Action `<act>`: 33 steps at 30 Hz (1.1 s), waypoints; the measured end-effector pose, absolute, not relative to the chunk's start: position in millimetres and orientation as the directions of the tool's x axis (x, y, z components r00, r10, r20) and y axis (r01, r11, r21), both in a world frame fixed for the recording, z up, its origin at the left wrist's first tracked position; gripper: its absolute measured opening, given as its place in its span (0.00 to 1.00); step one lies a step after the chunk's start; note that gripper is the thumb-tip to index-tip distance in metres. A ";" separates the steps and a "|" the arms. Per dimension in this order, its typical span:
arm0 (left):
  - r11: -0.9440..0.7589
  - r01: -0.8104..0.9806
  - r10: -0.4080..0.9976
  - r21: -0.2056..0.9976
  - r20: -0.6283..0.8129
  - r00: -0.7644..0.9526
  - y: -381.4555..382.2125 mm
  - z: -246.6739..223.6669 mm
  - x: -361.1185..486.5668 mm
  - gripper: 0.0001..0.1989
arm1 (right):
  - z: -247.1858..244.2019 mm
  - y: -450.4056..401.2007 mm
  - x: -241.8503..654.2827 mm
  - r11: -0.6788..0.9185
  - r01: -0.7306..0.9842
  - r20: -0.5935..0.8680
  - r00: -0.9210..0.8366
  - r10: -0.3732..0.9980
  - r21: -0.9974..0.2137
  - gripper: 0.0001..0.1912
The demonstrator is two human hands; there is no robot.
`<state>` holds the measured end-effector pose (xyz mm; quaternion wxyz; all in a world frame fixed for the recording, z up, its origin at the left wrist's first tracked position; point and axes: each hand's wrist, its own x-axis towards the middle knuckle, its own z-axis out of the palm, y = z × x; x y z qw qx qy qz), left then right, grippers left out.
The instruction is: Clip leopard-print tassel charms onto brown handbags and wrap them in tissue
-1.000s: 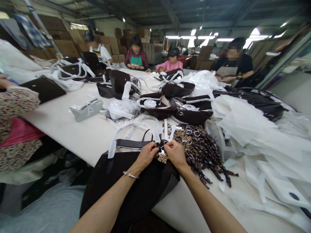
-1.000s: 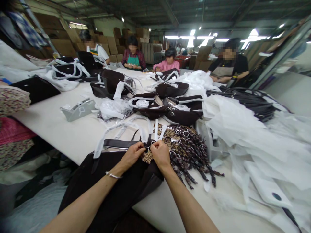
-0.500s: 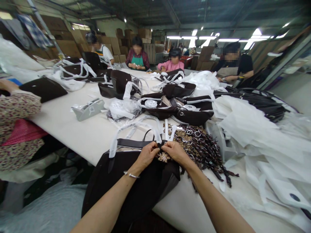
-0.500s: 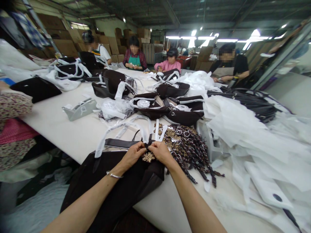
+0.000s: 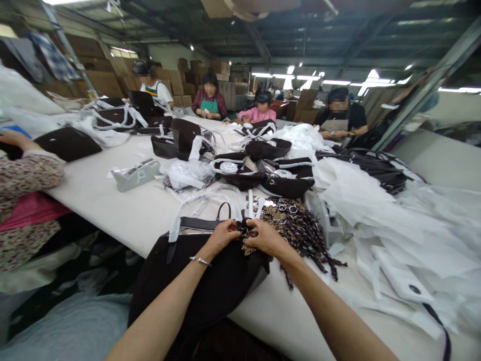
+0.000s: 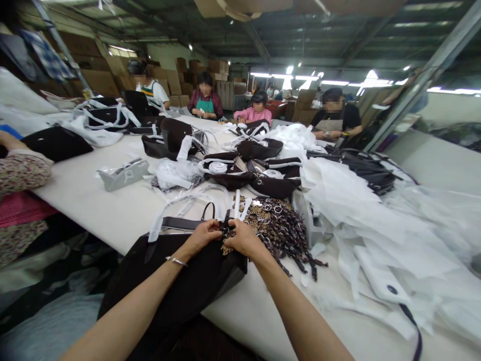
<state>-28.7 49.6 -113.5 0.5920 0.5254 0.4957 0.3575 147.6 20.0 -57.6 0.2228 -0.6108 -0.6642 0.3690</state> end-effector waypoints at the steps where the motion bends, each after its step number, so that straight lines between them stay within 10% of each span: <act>1: 0.236 0.083 0.935 0.968 -0.250 0.252 47.5 -111.5 -29.0 0.11 | -55.9 19.3 149.1 -0.055 0.623 -0.171 -0.129 0.977 -0.781 0.34; 11: 0.513 -0.118 0.822 0.850 -0.447 0.352 -6.1 -90.3 -11.7 0.21 | -36.7 0.4 139.1 -0.175 0.582 -0.289 -0.109 0.951 -0.794 0.11; 16: 0.492 -0.173 0.849 0.853 -0.426 0.312 -9.9 -100.3 -4.6 0.19 | -1.5 -25.5 132.9 0.125 0.917 -0.011 -0.140 0.990 -0.378 0.03; 21: 0.461 -0.232 0.867 0.857 -0.378 0.327 -15.9 -105.5 -8.9 0.17 | 2.1 -61.6 104.6 0.213 0.959 -0.083 -0.232 0.969 -0.189 0.14; 29: 0.501 -0.224 0.848 0.836 -0.421 0.322 -14.8 -103.0 -18.4 0.22 | -41.6 -83.6 77.2 0.466 0.868 -0.041 -0.479 0.877 -0.173 0.18; 33: 0.563 -0.309 0.821 0.767 -0.476 0.315 -18.1 -101.6 -22.7 0.17 | -14.5 -87.0 115.3 0.519 0.675 0.000 -0.610 0.793 -0.524 0.12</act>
